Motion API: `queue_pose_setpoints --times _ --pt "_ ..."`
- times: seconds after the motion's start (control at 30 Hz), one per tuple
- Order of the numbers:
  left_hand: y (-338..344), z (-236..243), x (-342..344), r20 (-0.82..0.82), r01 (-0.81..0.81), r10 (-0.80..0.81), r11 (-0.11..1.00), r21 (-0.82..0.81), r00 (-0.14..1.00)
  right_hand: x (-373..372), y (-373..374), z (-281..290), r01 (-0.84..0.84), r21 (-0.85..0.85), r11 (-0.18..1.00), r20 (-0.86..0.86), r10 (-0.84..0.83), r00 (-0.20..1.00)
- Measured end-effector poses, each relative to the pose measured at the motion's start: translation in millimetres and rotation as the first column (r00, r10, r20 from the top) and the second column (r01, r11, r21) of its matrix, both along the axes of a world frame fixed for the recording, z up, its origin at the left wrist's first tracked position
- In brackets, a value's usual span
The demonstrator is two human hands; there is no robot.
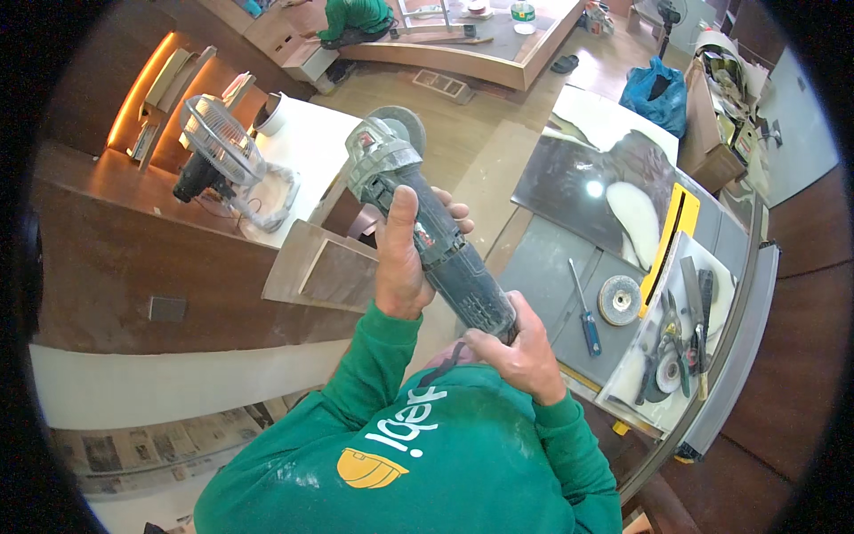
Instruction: The person disassembles a handheld power tool, removes the battery, and uses a screwdriver to loosen and remove screws from the housing. They then manipulate internal components and wires while the tool rests on a workbench.
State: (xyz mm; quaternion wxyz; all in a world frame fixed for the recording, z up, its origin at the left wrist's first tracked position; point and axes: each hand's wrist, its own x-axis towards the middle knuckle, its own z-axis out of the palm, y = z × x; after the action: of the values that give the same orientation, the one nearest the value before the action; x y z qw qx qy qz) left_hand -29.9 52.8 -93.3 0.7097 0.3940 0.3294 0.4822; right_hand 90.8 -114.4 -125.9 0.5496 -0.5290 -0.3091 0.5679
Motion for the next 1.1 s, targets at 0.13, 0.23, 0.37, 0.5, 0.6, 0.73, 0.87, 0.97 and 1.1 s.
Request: queue_pose_setpoints --times 0.13,0.23,0.37,0.5,0.6,0.73,0.87,0.97,1.1 --pt "-4 0 2 -0.001 -0.011 0.011 1.000 0.027 1.000 0 3 2 0.025 -0.011 1.000 0.127 -0.024 0.992" --pt "-6 1 4 -0.007 0.017 -0.017 1.000 0.004 1.000 -3 2 6 0.068 -0.015 0.998 0.080 -0.067 0.995" --pt "-8 4 6 0.026 0.067 -0.067 0.998 -0.005 0.997 -7 3 5 0.180 0.031 0.983 0.178 -0.183 0.967" --pt "-8 3 5 0.029 0.103 -0.103 0.995 0.003 0.994 2 6 9 0.079 -0.003 0.997 -0.062 -0.079 0.995" --pt "-9 1 3 0.029 0.147 -0.147 0.989 -0.003 0.989 9 8 17 -0.086 0.011 0.996 -0.203 0.086 0.975" --pt "-13 2 6 0.020 0.204 -0.204 0.979 -0.015 0.979 5 9 14 -0.055 0.042 0.998 -0.180 0.062 0.982" --pt "-13 3 7 0.011 0.196 -0.197 0.980 0.028 0.980 -12 7 17 0.049 0.038 0.998 0.001 -0.050 0.999" --pt "-16 -1 6 -0.025 0.188 -0.188 0.982 0.016 0.982 -11 5 7 0.011 -0.007 1.000 -0.293 -0.012 0.956" --pt "-10 -4 2 -0.017 0.198 -0.198 0.980 -0.019 0.980 -6 8 11 0.014 0.004 1.000 -0.093 -0.014 0.996"
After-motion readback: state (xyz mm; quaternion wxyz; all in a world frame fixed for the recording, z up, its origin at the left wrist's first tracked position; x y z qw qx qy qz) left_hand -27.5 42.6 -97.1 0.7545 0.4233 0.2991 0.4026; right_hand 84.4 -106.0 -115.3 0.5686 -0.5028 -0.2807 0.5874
